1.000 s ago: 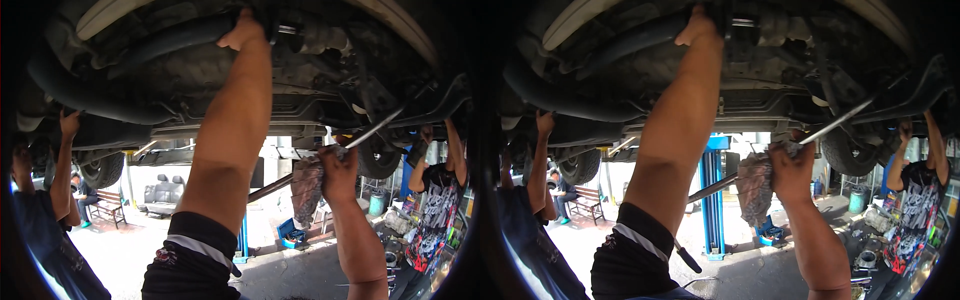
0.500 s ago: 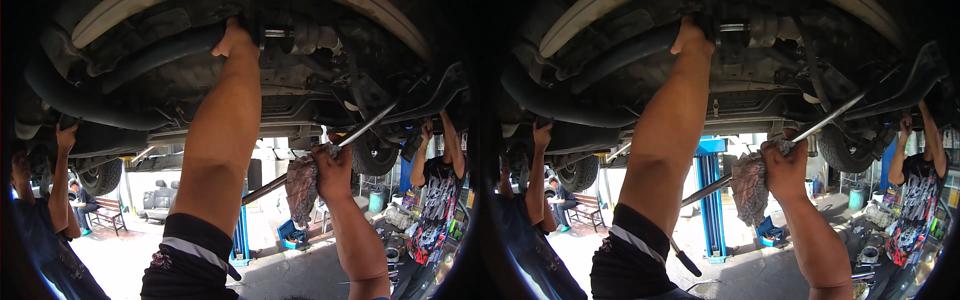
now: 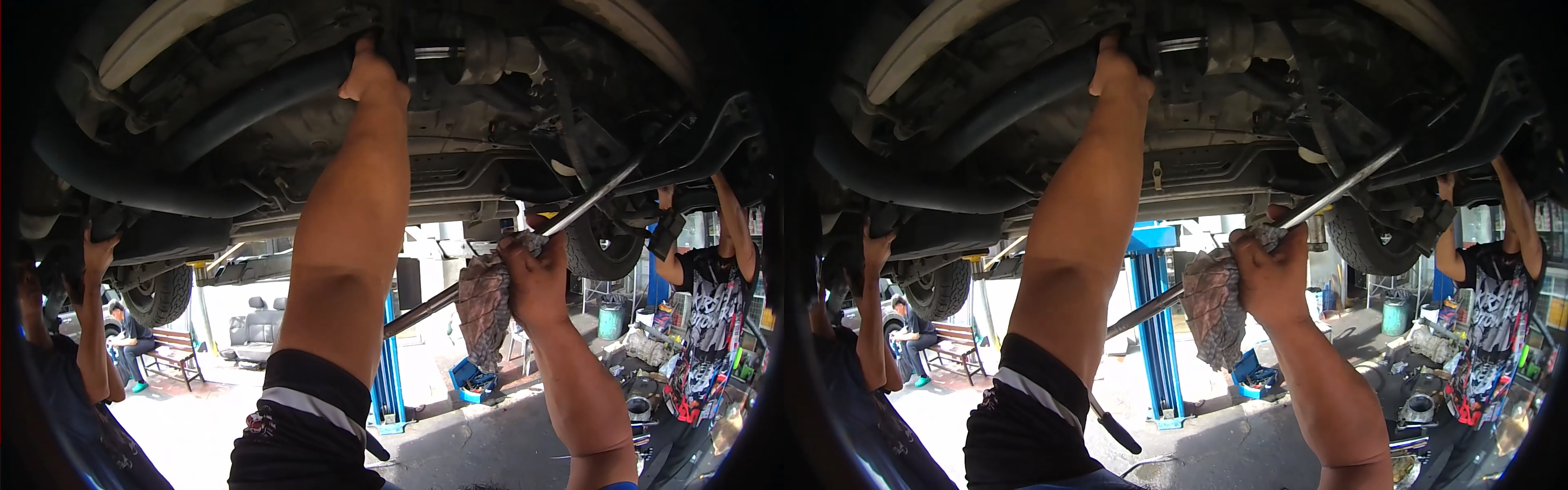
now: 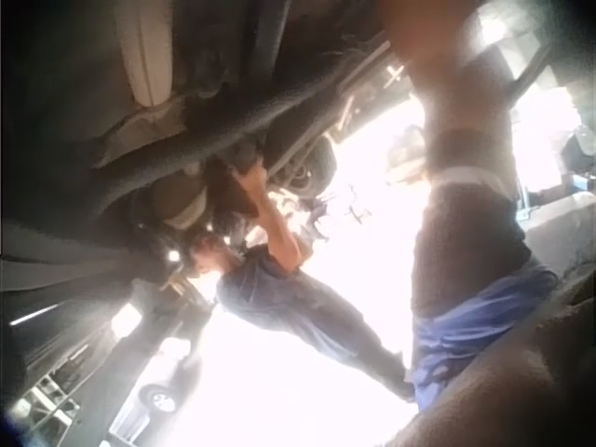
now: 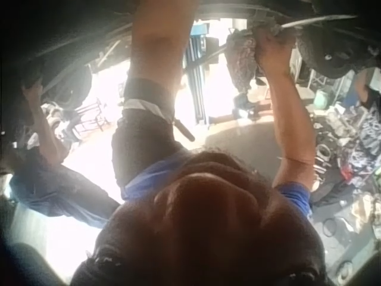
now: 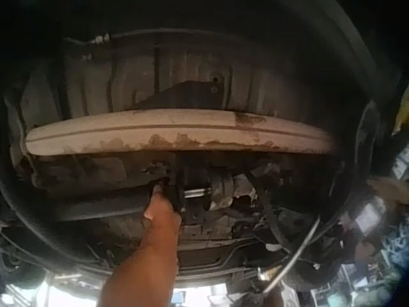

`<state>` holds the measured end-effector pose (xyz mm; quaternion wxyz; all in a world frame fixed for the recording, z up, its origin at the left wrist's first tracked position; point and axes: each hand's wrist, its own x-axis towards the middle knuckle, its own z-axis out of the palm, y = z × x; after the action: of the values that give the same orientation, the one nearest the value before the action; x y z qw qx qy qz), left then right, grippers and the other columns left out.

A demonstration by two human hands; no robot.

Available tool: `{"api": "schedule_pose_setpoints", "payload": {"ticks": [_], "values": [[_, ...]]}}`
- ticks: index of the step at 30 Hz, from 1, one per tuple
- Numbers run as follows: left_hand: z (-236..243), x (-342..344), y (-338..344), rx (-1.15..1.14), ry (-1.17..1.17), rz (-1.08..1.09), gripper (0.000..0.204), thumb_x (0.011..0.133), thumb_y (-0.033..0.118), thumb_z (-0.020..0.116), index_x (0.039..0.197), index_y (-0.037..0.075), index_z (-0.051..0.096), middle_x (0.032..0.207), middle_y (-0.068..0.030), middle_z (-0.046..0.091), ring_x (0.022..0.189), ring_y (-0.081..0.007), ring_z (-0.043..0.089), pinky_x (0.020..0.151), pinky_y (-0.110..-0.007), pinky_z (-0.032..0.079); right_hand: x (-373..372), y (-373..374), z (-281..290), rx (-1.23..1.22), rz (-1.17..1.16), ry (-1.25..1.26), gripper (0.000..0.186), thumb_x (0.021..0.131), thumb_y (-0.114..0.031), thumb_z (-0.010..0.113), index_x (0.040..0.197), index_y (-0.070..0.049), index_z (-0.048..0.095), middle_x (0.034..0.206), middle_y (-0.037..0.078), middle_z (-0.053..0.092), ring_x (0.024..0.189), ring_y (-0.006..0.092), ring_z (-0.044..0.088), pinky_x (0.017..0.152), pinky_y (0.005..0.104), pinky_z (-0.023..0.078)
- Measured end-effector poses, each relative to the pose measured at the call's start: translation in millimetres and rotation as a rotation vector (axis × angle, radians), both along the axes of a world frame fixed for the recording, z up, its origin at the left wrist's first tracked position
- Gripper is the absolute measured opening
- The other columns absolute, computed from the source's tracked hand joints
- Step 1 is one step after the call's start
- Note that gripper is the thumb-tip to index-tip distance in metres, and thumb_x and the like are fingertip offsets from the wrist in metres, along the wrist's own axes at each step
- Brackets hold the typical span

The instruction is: Loosening or tightening bolts on a vehicle's undercarriage using a ratchet wrench.

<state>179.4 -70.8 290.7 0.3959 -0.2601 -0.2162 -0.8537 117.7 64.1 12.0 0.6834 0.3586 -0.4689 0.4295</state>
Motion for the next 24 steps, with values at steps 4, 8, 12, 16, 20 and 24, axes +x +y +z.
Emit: {"api": "schedule_pose_setpoints", "payload": {"ticks": [4,8,12,16,20,24], "values": [[18.9,-25.3,-26.3,-0.126,0.334,-0.030,0.069,0.079,0.019,0.068,0.133,-0.002,0.031,0.122,-0.0164,0.053,0.097,-0.0274,0.061,0.085,-0.042,0.055,0.6,4.6,0.7,0.148,-0.504,0.189,0.020,0.069,0.000,0.065,0.088,-0.007,0.064,0.107,0.015,0.053,0.109,0.0333,0.041,0.091,0.0398,0.035],[13.7,-22.7,-6.1,0.029,0.210,0.081,0.061,0.079,0.019,0.069,0.126,-0.006,0.041,0.121,-0.0173,0.053,0.096,-0.0294,0.062,0.083,-0.042,0.056,-6.1,4.3,-1.2,0.149,-0.418,0.126,0.022,0.069,0.000,0.065,0.090,-0.007,0.063,0.111,0.018,0.050,0.109,0.0340,0.041,0.090,0.0410,0.035],[9.2,-19.3,-3.9,0.062,0.193,0.153,0.060,0.078,0.018,0.069,0.124,-0.007,0.039,0.117,-0.0181,0.055,0.097,-0.0321,0.061,0.085,-0.044,0.056,-3.9,-2.3,-5.6,0.053,0.334,-0.218,0.024,0.069,-0.001,0.066,0.091,-0.008,0.063,0.109,0.017,0.052,0.109,0.0346,0.041,0.091,0.0415,0.034],[24.4,-20.7,-27.1,-0.088,0.312,-0.003,0.068,0.077,0.019,0.070,0.126,-0.005,0.028,0.113,-0.0187,0.056,0.097,-0.0325,0.061,0.085,-0.046,0.054,-7.9,5.2,-4.3,0.175,-0.460,0.138,0.015,0.076,-0.003,0.065,0.089,-0.010,0.064,0.120,0.019,0.041,0.108,0.0337,0.041,0.093,0.0376,0.034],[-11.4,-0.9,9.4,0.013,0.175,0.171,0.076,0.078,0.018,0.068,0.137,-0.001,0.023,0.121,-0.0152,0.055,0.106,-0.0309,0.057,0.093,-0.047,0.048,-8.3,2.4,-4.9,0.152,0.008,-0.152,0.014,0.078,-0.003,0.064,0.090,-0.010,0.065,0.122,0.019,0.037,0.109,0.0312,0.041,0.094,0.0349,0.034],[-14.7,15.9,1.6,0.024,0.082,0.175,0.076,0.080,0.021,0.067,0.138,0.002,0.022,0.125,-0.0137,0.053,0.110,-0.0300,0.054,0.094,-0.047,0.047,-0.6,0.5,-2.0,0.066,0.440,-0.214,0.007,0.082,-0.001,0.062,0.087,-0.006,0.062,0.117,0.017,0.042,0.108,0.0241,0.044,0.092,0.0332,0.036]]}}
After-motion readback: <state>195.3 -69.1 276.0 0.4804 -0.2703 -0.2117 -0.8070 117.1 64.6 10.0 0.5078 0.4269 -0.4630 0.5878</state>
